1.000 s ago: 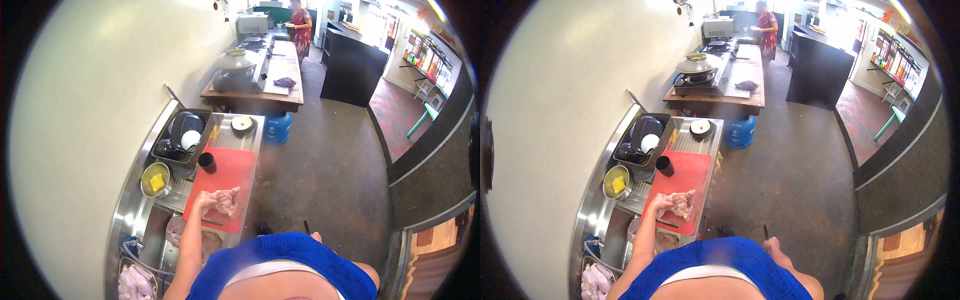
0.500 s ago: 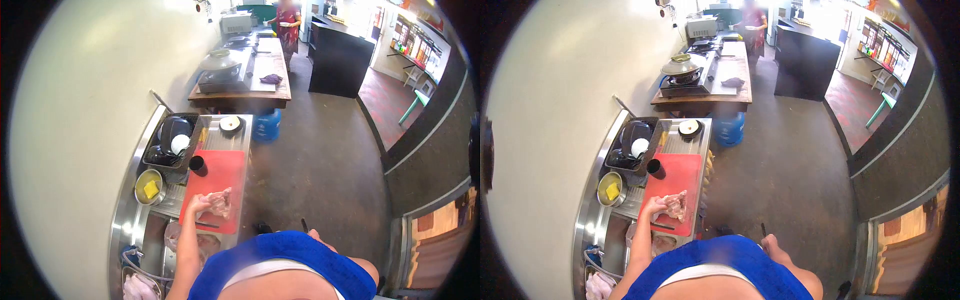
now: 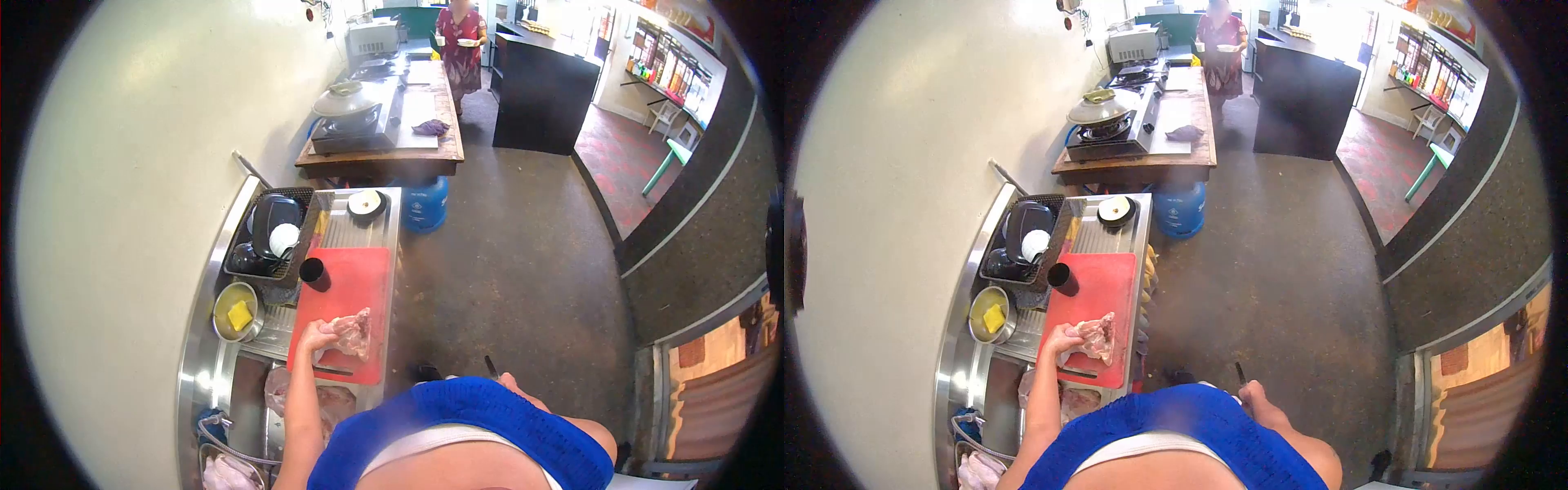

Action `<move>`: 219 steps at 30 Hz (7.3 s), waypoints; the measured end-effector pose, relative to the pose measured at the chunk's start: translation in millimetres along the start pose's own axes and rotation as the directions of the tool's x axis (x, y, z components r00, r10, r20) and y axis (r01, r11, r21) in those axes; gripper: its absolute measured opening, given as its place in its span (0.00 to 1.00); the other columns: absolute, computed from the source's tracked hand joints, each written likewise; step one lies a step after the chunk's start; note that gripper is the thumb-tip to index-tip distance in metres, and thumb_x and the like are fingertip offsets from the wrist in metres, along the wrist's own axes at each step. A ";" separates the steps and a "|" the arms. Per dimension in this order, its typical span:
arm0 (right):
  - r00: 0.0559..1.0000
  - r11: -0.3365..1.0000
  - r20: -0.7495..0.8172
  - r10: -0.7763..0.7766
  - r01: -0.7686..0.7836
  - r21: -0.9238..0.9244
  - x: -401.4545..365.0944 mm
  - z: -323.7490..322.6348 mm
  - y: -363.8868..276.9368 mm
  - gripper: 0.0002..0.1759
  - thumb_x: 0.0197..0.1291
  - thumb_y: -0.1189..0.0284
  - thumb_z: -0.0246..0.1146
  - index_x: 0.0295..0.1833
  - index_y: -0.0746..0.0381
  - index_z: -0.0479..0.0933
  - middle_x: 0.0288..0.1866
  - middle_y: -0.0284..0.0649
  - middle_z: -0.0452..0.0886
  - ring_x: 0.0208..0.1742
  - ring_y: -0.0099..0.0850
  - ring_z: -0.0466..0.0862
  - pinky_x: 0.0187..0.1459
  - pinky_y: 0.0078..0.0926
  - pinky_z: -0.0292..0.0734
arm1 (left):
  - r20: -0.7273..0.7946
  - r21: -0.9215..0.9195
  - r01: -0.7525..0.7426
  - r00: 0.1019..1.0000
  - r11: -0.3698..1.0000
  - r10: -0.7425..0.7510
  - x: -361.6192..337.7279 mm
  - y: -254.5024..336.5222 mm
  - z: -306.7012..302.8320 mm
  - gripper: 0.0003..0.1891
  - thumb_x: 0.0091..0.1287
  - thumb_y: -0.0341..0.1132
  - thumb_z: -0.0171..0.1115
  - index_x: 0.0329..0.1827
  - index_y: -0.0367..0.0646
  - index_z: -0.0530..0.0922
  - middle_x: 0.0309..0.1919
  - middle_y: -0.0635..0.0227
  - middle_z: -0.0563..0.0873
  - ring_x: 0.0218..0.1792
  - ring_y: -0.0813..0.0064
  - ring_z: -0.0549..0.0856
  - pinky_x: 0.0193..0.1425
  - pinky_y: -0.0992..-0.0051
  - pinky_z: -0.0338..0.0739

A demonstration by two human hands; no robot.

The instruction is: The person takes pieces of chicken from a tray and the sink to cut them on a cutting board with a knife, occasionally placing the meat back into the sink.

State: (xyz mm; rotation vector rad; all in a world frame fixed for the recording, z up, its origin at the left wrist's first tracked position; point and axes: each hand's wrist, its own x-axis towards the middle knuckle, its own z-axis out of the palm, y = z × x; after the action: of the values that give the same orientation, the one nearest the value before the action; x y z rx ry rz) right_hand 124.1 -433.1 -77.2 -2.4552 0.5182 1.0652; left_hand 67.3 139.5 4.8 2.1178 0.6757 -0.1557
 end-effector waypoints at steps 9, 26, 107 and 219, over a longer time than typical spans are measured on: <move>1.000 0.999 -0.027 -0.011 0.010 -0.036 7.9 5.6 -3.4 0.13 0.56 0.74 0.61 0.43 0.70 0.83 0.38 0.53 0.87 0.36 0.42 0.90 0.36 0.38 0.84 | -0.008 0.013 0.006 1.000 1.000 -0.006 -2.7 1.7 -1.6 0.21 0.41 0.37 0.79 0.37 0.39 0.83 0.33 0.65 0.88 0.36 0.73 0.86 0.41 0.70 0.80; 0.999 0.997 -0.012 -0.046 0.045 -0.059 11.6 8.1 0.5 0.15 0.55 0.73 0.62 0.46 0.70 0.83 0.43 0.55 0.87 0.40 0.44 0.90 0.40 0.40 0.84 | -0.029 -0.003 0.013 0.999 1.000 -0.013 -8.4 11.8 -3.5 0.20 0.42 0.38 0.78 0.36 0.38 0.83 0.32 0.64 0.88 0.34 0.72 0.86 0.40 0.69 0.81; -0.023 0.052 0.189 -0.982 0.922 0.383 -150.2 114.3 -286.0 0.06 0.64 0.75 0.61 0.41 0.68 0.75 0.18 0.34 0.74 0.15 0.22 0.72 0.16 0.25 0.67 | -0.951 -0.309 0.660 -0.226 0.685 -0.211 -631.7 -68.1 -166.1 0.17 0.53 0.32 0.70 0.48 0.52 0.87 0.47 0.56 0.87 0.49 0.55 0.85 0.56 0.61 0.79; 0.274 0.276 0.120 -0.954 0.961 0.004 -122.9 106.1 -280.5 0.15 0.59 0.62 0.59 0.43 0.64 0.75 0.39 0.57 0.83 0.43 0.57 0.83 0.45 0.53 0.76 | 0.050 0.827 0.260 0.848 0.498 -0.527 -165.5 -230.9 66.8 0.22 0.71 0.36 0.51 0.67 0.43 0.76 0.64 0.55 0.79 0.65 0.58 0.76 0.66 0.61 0.70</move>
State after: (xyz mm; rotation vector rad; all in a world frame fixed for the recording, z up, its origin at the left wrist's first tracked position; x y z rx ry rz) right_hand 118.5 -121.4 11.1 -2.0566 -1.0359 0.5907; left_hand -183.5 126.2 -143.9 2.6348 1.0376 -1.2517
